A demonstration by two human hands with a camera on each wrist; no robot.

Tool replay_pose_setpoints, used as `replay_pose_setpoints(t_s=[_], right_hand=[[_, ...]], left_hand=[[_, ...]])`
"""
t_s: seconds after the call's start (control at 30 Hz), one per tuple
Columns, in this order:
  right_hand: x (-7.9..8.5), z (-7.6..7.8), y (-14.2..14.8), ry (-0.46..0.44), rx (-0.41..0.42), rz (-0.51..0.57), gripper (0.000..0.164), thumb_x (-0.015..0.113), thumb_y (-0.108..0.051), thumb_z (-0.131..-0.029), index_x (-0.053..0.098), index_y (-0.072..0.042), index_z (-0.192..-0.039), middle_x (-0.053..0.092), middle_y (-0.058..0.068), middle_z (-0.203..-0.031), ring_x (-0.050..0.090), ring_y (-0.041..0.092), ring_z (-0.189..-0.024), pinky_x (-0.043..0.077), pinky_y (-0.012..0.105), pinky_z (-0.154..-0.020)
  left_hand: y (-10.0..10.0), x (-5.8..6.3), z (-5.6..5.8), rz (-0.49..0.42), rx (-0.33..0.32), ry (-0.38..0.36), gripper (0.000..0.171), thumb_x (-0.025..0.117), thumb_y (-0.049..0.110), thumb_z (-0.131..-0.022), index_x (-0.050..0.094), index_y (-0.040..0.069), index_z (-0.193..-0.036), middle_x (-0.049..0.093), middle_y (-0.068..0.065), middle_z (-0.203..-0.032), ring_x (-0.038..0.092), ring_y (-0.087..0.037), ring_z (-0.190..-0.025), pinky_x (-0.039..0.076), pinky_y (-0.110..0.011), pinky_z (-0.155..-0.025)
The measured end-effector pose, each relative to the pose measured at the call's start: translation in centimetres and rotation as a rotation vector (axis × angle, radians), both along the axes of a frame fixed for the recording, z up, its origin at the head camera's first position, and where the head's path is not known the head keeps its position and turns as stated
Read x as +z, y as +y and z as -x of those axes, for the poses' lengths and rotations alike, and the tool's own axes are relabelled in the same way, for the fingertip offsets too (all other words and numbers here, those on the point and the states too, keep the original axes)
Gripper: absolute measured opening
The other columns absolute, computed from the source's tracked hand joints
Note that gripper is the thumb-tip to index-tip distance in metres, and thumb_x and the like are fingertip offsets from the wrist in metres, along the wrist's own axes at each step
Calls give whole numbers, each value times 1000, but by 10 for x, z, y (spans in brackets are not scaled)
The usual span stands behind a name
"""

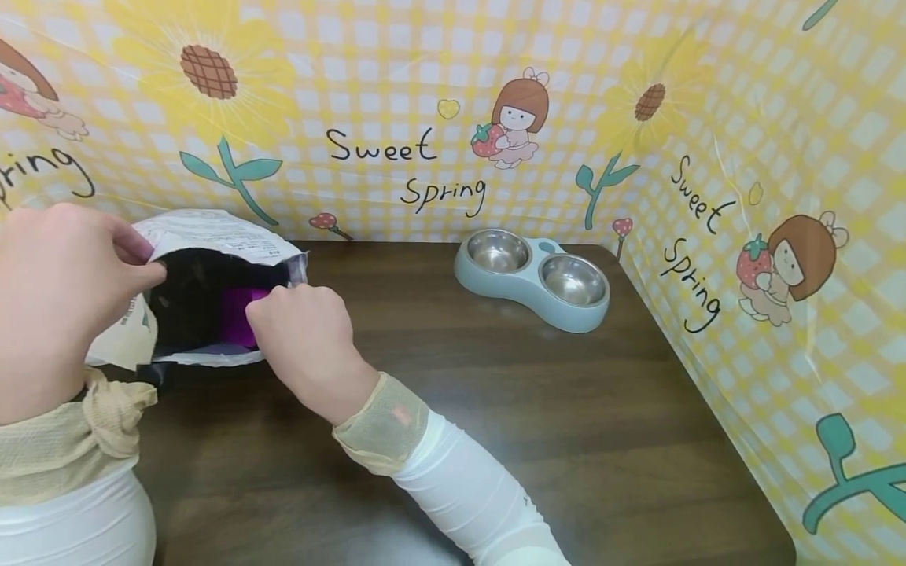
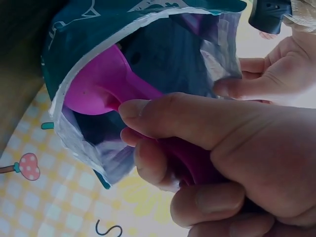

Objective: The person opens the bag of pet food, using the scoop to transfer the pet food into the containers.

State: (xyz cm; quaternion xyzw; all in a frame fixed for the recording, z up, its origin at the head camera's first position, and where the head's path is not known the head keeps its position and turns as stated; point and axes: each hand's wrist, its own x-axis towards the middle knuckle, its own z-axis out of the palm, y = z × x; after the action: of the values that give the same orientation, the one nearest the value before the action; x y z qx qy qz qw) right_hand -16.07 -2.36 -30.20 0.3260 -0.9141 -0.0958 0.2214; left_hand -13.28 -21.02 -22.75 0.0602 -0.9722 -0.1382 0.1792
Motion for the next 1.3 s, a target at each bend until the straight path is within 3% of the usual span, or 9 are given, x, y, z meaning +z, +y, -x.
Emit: replay_pose_setpoints(t_s=[0.2, 0.43, 0.93, 1.1, 1.3], right_hand=[[-6, 2, -5, 14, 10, -3, 40, 58, -9, -104, 77, -31, -76, 72, -15, -71, 63, 4, -60, 54, 27, -49], [-16, 7, -9, 33, 22, 22, 42, 57, -9, -104, 74, -30, -73, 70, -15, -73, 61, 1, -59, 54, 26, -47], [-22, 25, -19, -200, 5, 29, 33, 57, -14, -109, 82, -25, -91, 82, -7, -88, 76, 11, -72, 63, 31, -57], [-26, 30, -20, -289, -1, 55, 26, 59, -20, -110, 82, -23, -96, 82, -5, -92, 77, 14, -75, 65, 33, -61], [-27, 32, -20, -334, -7, 85, 21, 65, -31, -108, 80, -21, -97, 82, -3, -92, 76, 15, -73, 64, 34, -60]], left_hand=[[0, 0, -1, -1, -11, 2, 12, 79, 10, -89, 80, -2, -89, 76, -31, -90, 61, -64, -93, 50, -71, -78], [0, 0, -1, 3, -9, -44, 14, 78, 13, -92, 80, -1, -91, 75, -34, -102, 58, -70, -100, 48, -74, -83], [0, 1, -2, -11, -12, -43, 13, 77, 11, -92, 79, -1, -89, 76, -34, -101, 58, -69, -100, 46, -76, -88], [0, 0, -2, -13, -11, -50, 13, 78, 11, -92, 79, -2, -90, 76, -34, -101, 58, -69, -100, 46, -75, -87], [1, 1, -2, -12, -9, -47, 14, 77, 11, -92, 78, -1, -87, 76, -33, -99, 60, -68, -97, 48, -73, -81]])
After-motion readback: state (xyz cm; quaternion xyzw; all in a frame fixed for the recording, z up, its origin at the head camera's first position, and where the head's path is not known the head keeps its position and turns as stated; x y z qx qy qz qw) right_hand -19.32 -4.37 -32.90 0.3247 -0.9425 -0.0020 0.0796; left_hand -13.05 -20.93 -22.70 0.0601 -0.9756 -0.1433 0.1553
